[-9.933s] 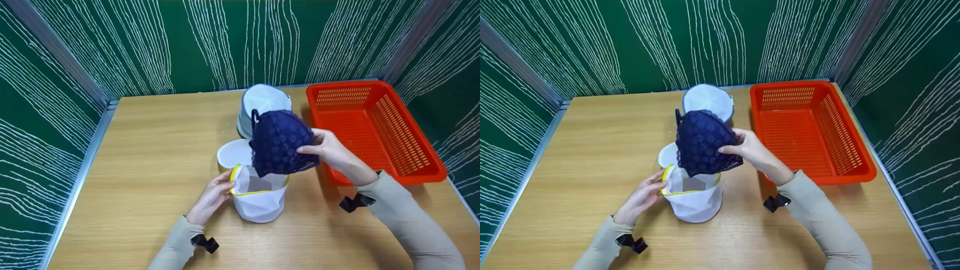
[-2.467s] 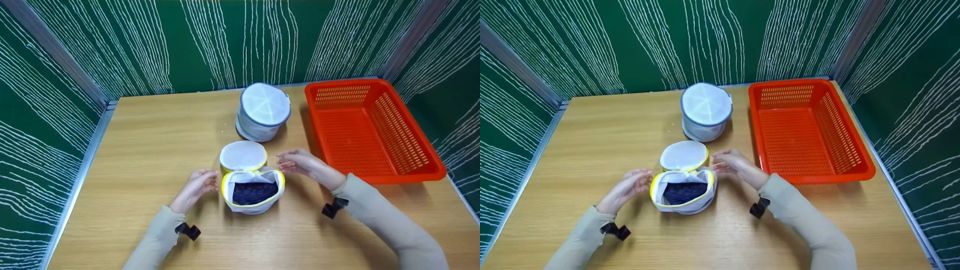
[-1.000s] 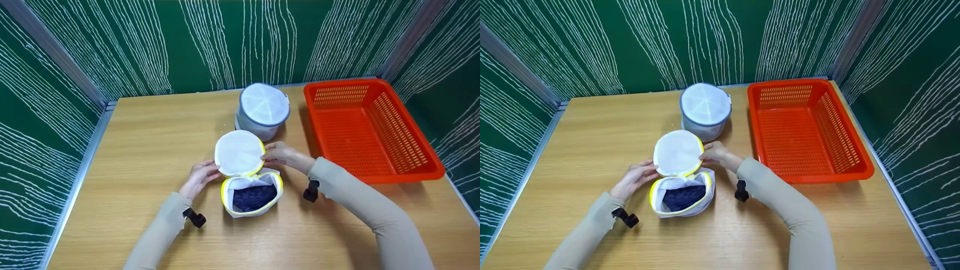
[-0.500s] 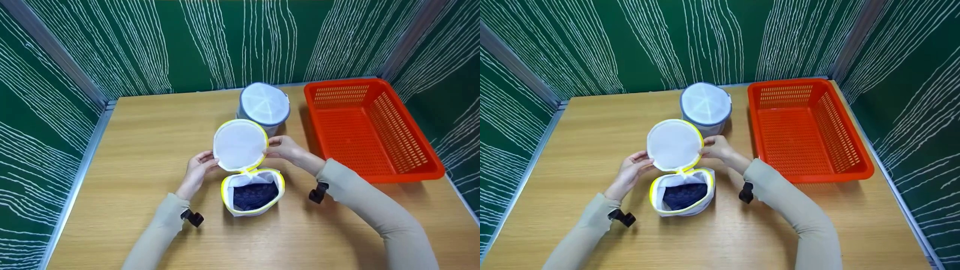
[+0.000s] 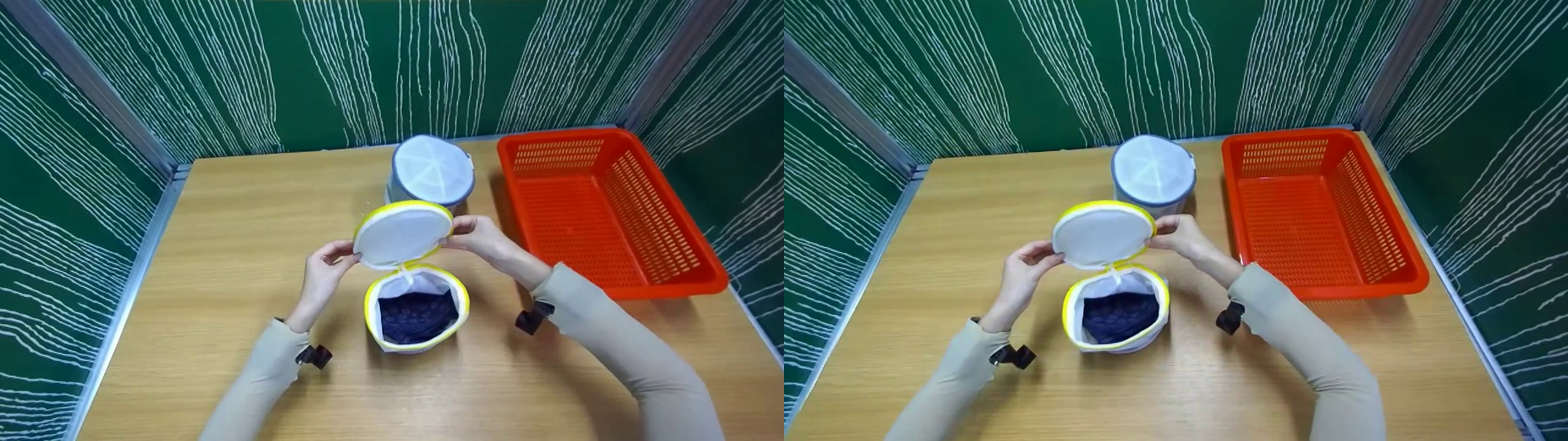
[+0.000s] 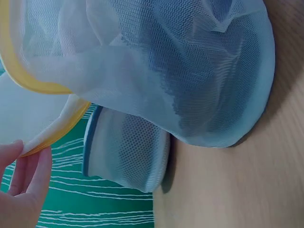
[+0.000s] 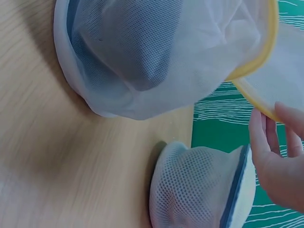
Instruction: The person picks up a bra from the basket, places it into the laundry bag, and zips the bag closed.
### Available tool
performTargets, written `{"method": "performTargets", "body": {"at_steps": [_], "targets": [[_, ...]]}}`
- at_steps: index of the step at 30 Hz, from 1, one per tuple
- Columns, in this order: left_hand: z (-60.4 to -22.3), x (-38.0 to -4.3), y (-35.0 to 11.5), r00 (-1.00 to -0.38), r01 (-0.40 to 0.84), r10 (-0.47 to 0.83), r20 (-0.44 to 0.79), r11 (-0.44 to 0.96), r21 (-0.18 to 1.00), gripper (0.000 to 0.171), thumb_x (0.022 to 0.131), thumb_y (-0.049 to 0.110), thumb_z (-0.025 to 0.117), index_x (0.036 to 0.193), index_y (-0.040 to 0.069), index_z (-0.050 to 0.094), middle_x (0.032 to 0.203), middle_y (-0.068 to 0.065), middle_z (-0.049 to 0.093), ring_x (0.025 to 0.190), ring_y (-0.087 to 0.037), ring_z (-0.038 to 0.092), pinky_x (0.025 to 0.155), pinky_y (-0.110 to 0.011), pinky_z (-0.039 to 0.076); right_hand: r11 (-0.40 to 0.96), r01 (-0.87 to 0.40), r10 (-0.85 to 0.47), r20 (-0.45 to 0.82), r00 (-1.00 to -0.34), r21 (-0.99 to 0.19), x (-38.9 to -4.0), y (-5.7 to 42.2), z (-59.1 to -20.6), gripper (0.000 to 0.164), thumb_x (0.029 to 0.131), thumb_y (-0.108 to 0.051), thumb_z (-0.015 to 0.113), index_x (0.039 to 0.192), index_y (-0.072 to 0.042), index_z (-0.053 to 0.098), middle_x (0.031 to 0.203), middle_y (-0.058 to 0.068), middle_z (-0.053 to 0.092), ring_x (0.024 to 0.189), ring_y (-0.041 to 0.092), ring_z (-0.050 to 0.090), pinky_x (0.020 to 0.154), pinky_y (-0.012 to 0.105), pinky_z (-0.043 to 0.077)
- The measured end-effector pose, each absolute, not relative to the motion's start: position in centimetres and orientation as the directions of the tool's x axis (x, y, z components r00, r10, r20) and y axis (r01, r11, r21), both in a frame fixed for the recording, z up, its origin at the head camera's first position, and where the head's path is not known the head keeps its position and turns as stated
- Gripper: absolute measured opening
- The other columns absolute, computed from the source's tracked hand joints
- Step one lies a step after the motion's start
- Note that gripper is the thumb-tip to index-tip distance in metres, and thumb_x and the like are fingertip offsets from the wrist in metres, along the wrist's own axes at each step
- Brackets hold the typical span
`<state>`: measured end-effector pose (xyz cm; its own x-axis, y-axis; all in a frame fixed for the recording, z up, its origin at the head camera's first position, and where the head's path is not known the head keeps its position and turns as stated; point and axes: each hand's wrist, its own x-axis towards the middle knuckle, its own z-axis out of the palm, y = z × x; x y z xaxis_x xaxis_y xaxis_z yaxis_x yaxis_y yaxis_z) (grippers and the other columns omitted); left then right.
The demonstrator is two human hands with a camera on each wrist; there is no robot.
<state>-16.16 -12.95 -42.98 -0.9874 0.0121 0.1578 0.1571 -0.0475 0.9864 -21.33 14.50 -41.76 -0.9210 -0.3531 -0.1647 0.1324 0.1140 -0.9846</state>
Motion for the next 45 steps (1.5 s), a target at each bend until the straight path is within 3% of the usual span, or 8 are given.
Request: {"method": "performTargets", "body": {"at_steps": [7,13,18,25,28,31,34,45], "targets": [[-42.0,-14.9,-12.4,-0.939,0.340,0.049,0.339,-0.004,0.941,0.016,0.075,-0.009,0.062,0.088,-0.017,0.059,0.087,-0.013,0.061,0.082,-0.009,0.059,0.076,-0.027,0.050,0.112,0.022,-0.389,-0.064,-0.919,-0.993,-20.8,15.4,-41.4,0.019,0.074,0.003,0.066,0.078,-0.016,0.066,0.077,-0.006,0.065,0.076,0.009,0.060,0.074,0.023,0.050],[-41.7,-13.9,-12.0,-0.853,0.519,0.110,0.509,0.098,0.849,0.012,0.075,-0.012,0.061,0.086,-0.011,0.064,0.085,-0.013,0.061,0.083,-0.012,0.059,0.077,-0.028,0.050,0.109,-0.130,-0.447,0.068,-0.892,-0.985,-20.4,16.1,-41.1,0.013,0.076,0.004,0.064,0.089,0.004,0.067,0.093,0.015,0.065,0.085,0.013,0.060,0.075,0.023,0.050],[-41.9,-13.3,-12.0,-0.725,0.688,0.180,0.665,0.233,0.687,0.018,0.072,-0.015,0.061,0.083,-0.002,0.067,0.084,-0.011,0.064,0.082,-0.019,0.060,0.076,-0.024,0.049,0.144,-0.248,-0.482,0.151,-0.863,-0.958,-19.8,16.5,-40.9,0.015,0.077,0.002,0.063,0.090,0.011,0.064,0.098,0.025,0.060,0.091,0.011,0.059,0.077,0.022,0.049],[-42.3,-12.4,-12.1,-0.517,0.849,0.316,0.796,0.310,0.428,0.027,0.068,-0.017,0.064,0.084,0.004,0.067,0.088,-0.010,0.062,0.082,-0.021,0.059,0.072,-0.023,0.050,0.256,-0.294,-0.509,0.130,-0.851,-0.921,-19.0,17.0,-41.2,0.016,0.079,-0.003,0.063,0.093,0.003,0.066,0.100,0.018,0.062,0.091,0.010,0.058,0.079,0.022,0.049],[-42.6,-12.0,-12.1,-0.463,0.876,0.366,0.807,0.323,0.357,0.020,0.073,-0.012,0.063,0.085,0.004,0.067,0.090,-0.010,0.061,0.084,-0.021,0.058,0.076,-0.023,0.050,0.309,-0.284,-0.518,0.090,-0.851,-0.908,-18.8,17.2,-41.4,0.023,0.080,-0.009,0.063,0.101,-0.001,0.065,0.102,0.013,0.063,0.092,0.012,0.059,0.080,0.023,0.048],[-42.7,-11.8,-12.2,-0.432,0.892,0.402,0.807,0.321,0.318,0.012,0.083,-0.002,0.056,0.086,0.004,0.066,0.092,-0.011,0.060,0.086,-0.022,0.058,0.079,-0.023,0.048,0.331,-0.275,-0.530,0.063,-0.846,-0.903,-18.6,17.3,-41.8,0.031,0.080,-0.012,0.064,0.109,-0.001,0.061,0.107,0.012,0.062,0.096,0.016,0.059,0.083,0.026,0.047],[-42.8,-11.6,-12.3,-0.410,0.902,0.425,0.807,0.319,0.290,0.018,0.089,0.003,0.048,0.086,0.003,0.066,0.094,-0.012,0.060,0.088,-0.023,0.057,0.081,-0.023,0.047,0.329,-0.264,-0.546,0.045,-0.837,-0.907,-18.4,17.3,-42.3,0.037,0.081,-0.013,0.063,0.115,0.001,0.057,0.111,0.014,0.059,0.100,0.020,0.057,0.085,0.028,0.046],[-43.0,-11.1,-12.6,-0.385,0.913,0.444,0.809,0.309,0.265,0.018,0.088,0.001,0.048,0.082,0.001,0.064,0.094,-0.014,0.059,0.088,-0.025,0.058,0.083,-0.023,0.047,0.382,-0.113,-0.537,-0.121,-0.835,-0.917,-18.0,17.0,-42.9,0.035,0.087,-0.010,0.055,0.119,0.002,0.052,0.108,0.016,0.060,0.097,0.023,0.058,0.082,0.031,0.048]]}}
